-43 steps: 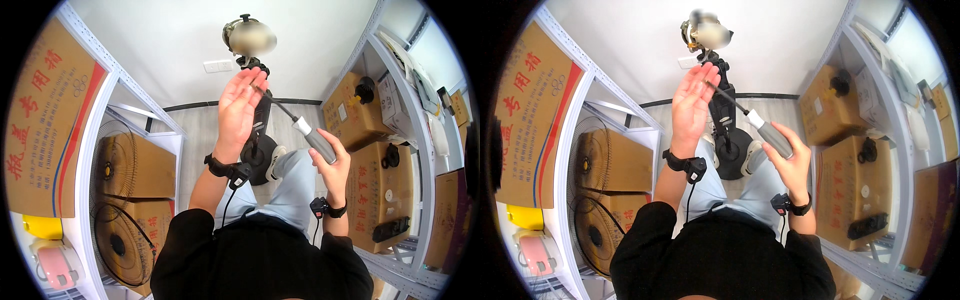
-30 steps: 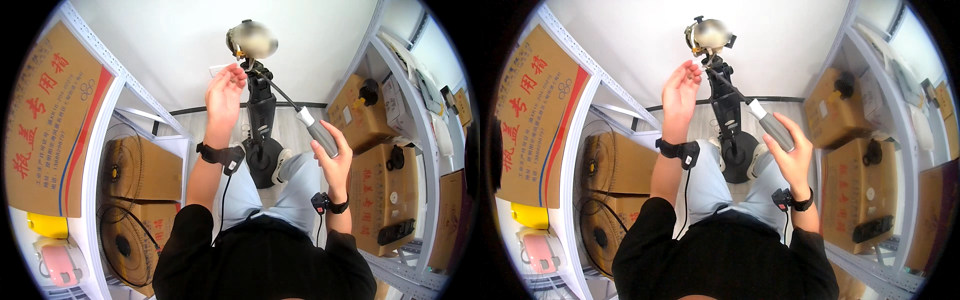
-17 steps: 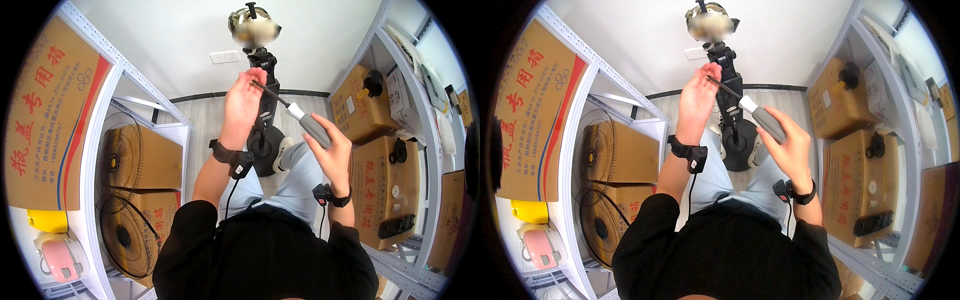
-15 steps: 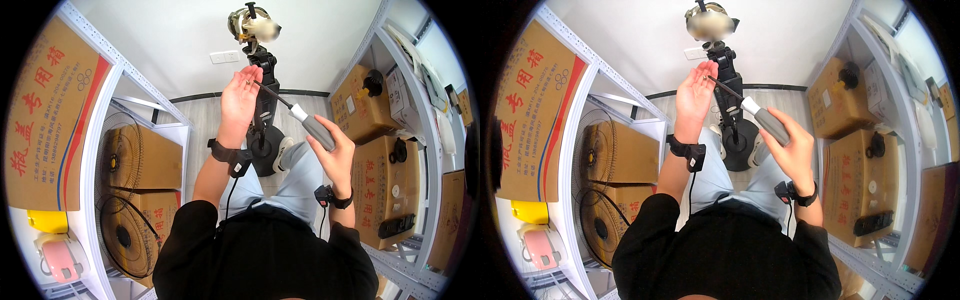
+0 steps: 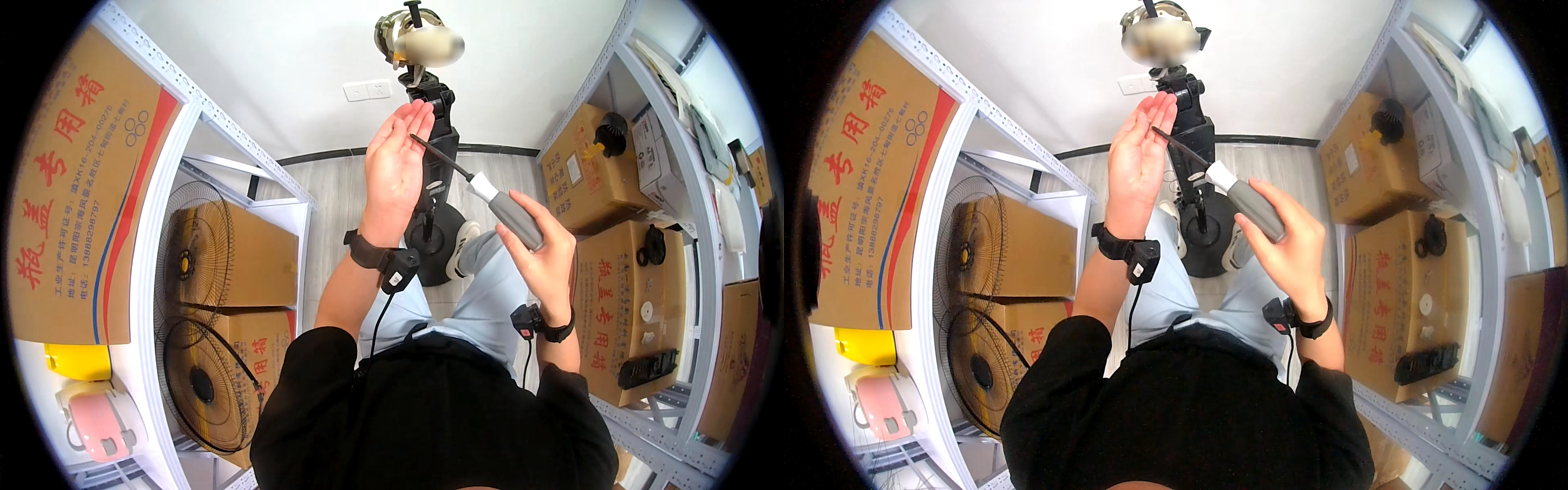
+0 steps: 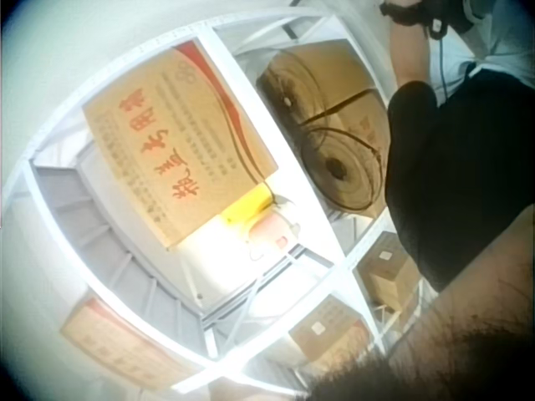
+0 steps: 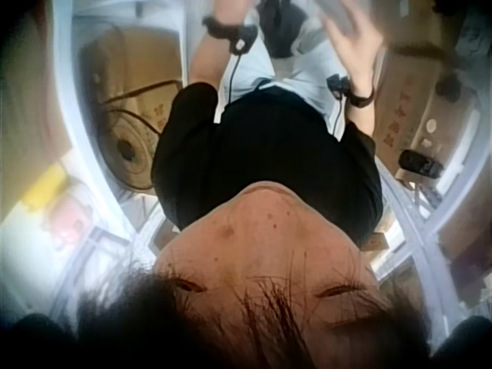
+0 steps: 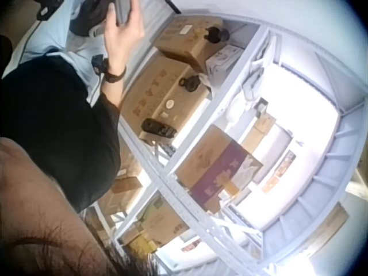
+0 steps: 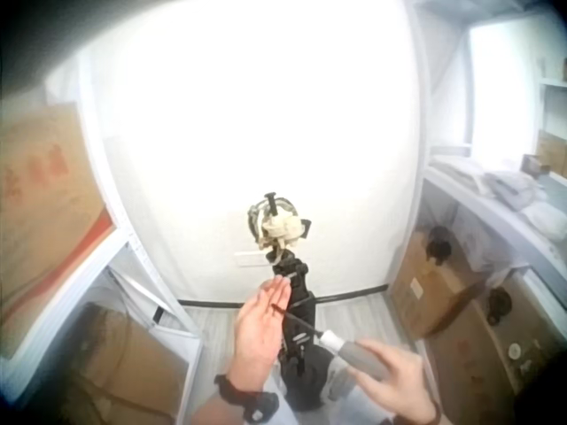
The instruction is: The person uses a screwdriver to tighten screws on a white plastic fan component. They then attach this component to a metal fan motor assembly and continue to secure it with screws.
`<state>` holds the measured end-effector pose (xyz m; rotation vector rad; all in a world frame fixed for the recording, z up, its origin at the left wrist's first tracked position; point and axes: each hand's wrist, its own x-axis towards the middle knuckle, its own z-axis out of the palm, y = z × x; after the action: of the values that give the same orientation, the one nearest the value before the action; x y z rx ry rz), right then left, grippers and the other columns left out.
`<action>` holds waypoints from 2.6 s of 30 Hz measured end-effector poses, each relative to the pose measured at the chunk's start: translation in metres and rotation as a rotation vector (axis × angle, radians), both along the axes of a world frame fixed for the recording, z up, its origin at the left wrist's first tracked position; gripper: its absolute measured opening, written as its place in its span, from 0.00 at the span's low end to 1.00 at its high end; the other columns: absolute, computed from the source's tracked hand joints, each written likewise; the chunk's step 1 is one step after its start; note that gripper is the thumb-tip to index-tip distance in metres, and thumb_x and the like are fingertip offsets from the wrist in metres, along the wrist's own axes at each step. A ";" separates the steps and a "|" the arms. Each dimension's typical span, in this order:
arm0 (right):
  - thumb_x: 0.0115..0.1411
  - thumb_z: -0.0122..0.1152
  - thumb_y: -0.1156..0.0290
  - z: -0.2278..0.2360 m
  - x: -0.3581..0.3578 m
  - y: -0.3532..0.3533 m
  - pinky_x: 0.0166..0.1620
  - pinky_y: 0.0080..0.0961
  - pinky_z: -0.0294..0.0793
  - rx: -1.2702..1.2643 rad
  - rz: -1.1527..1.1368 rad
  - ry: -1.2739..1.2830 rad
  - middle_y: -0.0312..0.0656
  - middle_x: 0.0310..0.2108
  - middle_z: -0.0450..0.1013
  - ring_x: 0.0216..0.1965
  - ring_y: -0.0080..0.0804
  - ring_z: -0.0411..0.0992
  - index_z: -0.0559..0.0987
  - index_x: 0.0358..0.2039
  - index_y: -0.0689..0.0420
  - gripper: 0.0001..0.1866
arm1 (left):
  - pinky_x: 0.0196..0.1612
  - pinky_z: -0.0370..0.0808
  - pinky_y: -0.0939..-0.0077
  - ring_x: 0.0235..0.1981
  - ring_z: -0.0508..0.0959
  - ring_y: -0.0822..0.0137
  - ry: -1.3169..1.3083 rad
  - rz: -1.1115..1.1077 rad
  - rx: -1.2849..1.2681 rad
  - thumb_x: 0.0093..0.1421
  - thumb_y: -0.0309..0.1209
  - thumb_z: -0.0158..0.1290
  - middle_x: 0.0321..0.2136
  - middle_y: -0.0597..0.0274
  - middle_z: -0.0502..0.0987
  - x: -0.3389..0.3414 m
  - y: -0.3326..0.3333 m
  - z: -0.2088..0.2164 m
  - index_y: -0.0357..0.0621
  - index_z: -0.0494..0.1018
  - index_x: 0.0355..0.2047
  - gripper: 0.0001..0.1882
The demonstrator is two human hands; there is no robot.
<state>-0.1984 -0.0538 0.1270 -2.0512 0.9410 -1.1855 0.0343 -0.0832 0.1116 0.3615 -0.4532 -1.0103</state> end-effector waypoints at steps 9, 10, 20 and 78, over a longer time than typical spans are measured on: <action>0.50 0.71 0.74 -0.003 0.000 0.002 0.44 0.26 0.76 -0.004 0.014 0.015 0.48 0.41 0.79 0.41 0.36 0.79 0.79 0.47 0.59 0.22 | 0.66 0.63 0.53 0.60 0.65 0.45 0.076 -0.016 0.029 0.70 0.27 0.41 0.55 0.34 0.65 0.002 0.000 -0.002 0.26 0.62 0.51 0.15; 0.50 0.71 0.74 -0.003 0.000 0.002 0.44 0.26 0.76 -0.005 0.016 0.018 0.48 0.41 0.79 0.41 0.36 0.79 0.79 0.47 0.59 0.22 | 0.66 0.63 0.53 0.60 0.65 0.45 0.082 -0.011 0.025 0.70 0.28 0.42 0.55 0.34 0.65 0.002 0.000 -0.002 0.26 0.62 0.51 0.15; 0.50 0.70 0.75 -0.004 0.006 0.005 0.43 0.26 0.76 0.011 0.006 0.015 0.48 0.40 0.79 0.40 0.37 0.79 0.79 0.47 0.59 0.22 | 0.67 0.62 0.53 0.60 0.65 0.46 0.083 -0.003 -0.025 0.69 0.27 0.42 0.54 0.36 0.65 0.000 -0.001 -0.005 0.27 0.63 0.50 0.15; 0.51 0.69 0.76 0.019 -0.023 -0.017 0.43 0.27 0.75 -0.075 0.063 0.125 0.48 0.41 0.78 0.39 0.38 0.78 0.78 0.50 0.56 0.23 | 0.53 0.76 0.61 0.45 0.80 0.54 -0.817 -0.094 0.136 0.65 0.20 0.37 0.40 0.42 0.78 0.023 0.009 0.010 0.25 0.72 0.40 0.14</action>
<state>-0.2214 -0.0707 0.1461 -2.2199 0.8954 -1.0849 0.0576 -0.0742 0.1213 0.8890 -1.1458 -0.9576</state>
